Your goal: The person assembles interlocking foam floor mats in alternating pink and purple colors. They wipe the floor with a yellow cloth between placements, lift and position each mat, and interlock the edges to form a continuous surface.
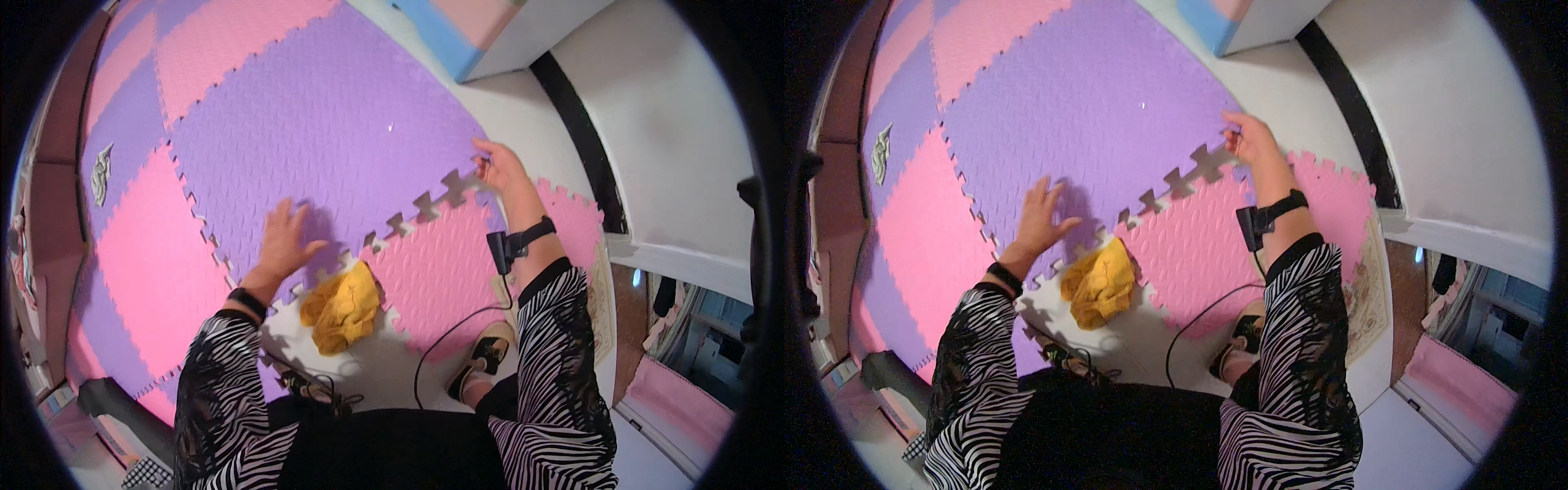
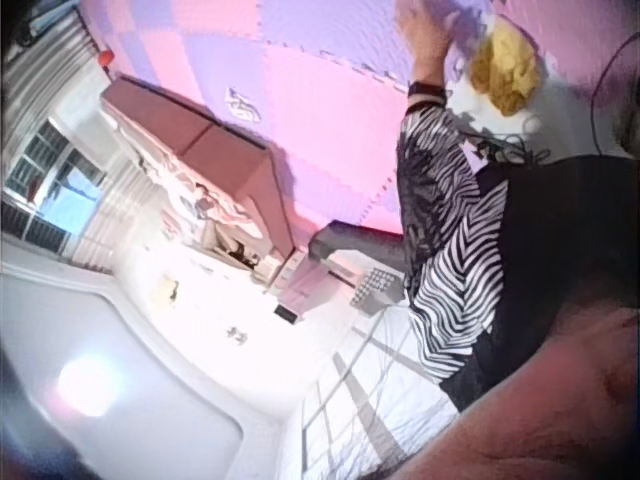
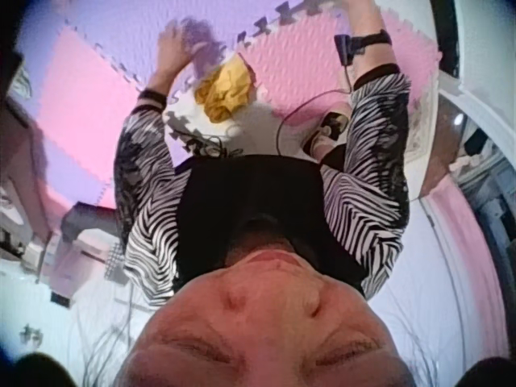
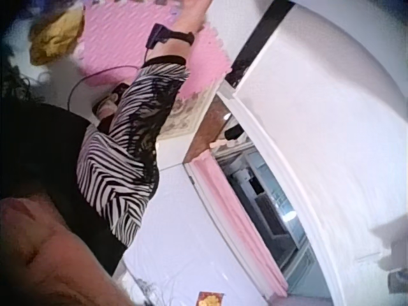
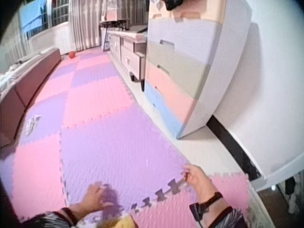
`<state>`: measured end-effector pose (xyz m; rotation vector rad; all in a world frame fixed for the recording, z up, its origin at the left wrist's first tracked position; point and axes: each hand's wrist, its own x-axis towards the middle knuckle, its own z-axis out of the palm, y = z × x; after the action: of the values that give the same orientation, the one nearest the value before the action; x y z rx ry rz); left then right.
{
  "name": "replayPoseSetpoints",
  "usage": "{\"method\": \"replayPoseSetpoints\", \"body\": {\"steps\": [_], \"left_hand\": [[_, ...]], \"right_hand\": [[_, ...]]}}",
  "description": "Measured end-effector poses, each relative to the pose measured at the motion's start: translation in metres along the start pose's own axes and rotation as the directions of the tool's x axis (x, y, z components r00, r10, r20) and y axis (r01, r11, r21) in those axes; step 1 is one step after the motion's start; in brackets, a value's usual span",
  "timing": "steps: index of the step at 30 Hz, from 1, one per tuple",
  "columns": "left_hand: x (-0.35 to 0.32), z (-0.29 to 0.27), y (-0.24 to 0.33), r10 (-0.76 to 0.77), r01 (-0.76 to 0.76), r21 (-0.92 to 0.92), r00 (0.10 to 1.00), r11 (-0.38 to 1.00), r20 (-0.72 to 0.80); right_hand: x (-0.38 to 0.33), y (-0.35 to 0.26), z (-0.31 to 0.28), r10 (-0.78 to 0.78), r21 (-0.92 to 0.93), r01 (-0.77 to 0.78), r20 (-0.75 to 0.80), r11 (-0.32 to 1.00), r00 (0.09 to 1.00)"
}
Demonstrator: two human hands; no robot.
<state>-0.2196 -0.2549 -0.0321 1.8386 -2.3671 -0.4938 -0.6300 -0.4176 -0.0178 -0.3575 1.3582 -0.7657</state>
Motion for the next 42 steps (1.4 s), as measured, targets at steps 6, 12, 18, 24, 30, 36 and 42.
{"method": "replayPoseSetpoints", "body": {"steps": [6, 12, 18, 24, 30, 36, 42], "left_hand": [[0.04, 0.05, 0.118, 0.132, -0.133, -0.012, 0.988, 0.991, -0.081], [0.067, 0.071, 0.127, 0.101, -0.1, 0.128, 0.995, 0.987, -0.004], [0.074, 0.064, 0.142, 0.177, -0.189, 0.272, 0.982, 0.944, 0.069], [0.082, 0.044, 0.116, 0.432, -0.377, 0.335, 0.895, 0.863, -0.106], [0.108, 0.053, 0.086, 0.286, -0.273, 0.183, 0.957, 0.944, -0.049], [0.036, 0.034, 0.07, 0.119, -0.055, -0.3, 0.973, 0.952, 0.2], [-0.098, 0.026, 0.084, 0.179, -0.13, -0.135, 0.866, 0.982, 0.467]], "right_hand": [[-0.018, 0.013, 0.003, -0.158, 0.026, 0.158, 0.02, 0.987, 0.987], [-0.038, 0.046, -0.022, -0.252, 0.355, 0.211, 0.075, 0.911, 0.965], [-0.043, 0.124, -0.01, -0.363, 0.134, 0.377, -0.119, 0.916, 0.924], [-0.06, 0.174, 0.026, -0.613, -0.762, 0.648, 0.509, 0.007, 0.605], [-0.069, 0.156, 0.059, -0.467, -0.782, 0.561, 0.616, -0.27, 0.634], [-0.063, 0.123, 0.075, -0.072, -0.774, 0.505, 0.57, -0.383, 0.819], [-0.082, 0.109, 0.058, 0.019, -0.699, 0.671, 0.688, -0.247, 0.725]]}}
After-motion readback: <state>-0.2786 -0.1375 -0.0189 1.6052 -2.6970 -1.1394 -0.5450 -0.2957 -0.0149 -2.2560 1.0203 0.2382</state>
